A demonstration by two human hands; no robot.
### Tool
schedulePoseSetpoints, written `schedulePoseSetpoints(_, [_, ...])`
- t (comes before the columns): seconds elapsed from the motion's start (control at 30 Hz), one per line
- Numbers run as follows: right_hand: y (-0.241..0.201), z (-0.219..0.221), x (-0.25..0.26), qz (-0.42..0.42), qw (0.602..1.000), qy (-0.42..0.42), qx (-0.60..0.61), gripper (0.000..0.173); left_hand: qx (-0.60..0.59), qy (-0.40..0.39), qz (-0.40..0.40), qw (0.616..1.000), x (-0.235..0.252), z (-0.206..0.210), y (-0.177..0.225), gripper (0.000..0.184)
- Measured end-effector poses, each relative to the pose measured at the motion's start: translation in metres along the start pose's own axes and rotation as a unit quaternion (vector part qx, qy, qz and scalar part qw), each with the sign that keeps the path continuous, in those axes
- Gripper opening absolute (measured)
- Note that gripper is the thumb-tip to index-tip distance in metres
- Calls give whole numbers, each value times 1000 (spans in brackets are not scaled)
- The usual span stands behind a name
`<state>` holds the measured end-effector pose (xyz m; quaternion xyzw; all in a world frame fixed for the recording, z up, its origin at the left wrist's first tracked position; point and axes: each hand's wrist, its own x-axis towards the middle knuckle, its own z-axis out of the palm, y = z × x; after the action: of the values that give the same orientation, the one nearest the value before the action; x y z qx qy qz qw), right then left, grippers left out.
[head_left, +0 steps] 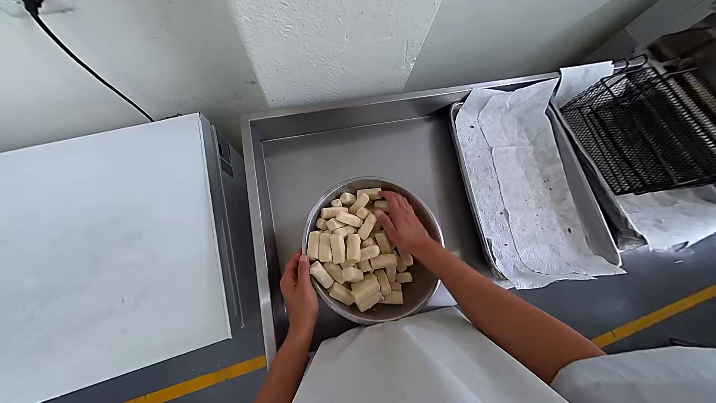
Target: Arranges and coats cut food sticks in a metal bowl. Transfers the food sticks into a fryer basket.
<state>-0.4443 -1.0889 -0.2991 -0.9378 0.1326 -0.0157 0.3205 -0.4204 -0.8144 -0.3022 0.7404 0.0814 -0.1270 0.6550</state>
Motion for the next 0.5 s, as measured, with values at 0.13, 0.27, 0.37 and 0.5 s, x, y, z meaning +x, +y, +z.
schedulePoseSetpoints(0.13, [3,19,-35,55,998,11,3,71,10,68,32,997,0,15,2,37])
schedulePoseSetpoints(0.27, [-15,-32,-57,169,977,-116,51,61,59,66,48,995,50,10,13,40])
schedulePoseSetpoints(0.37, [-10,-71,-68,192,978,-60,61,44,50,17,11,999,63,1,20,40])
schedulePoseSetpoints(0.5, [30,-66,-56,217,961,105,134,41,50,-6,16,999,38,-2,10,36])
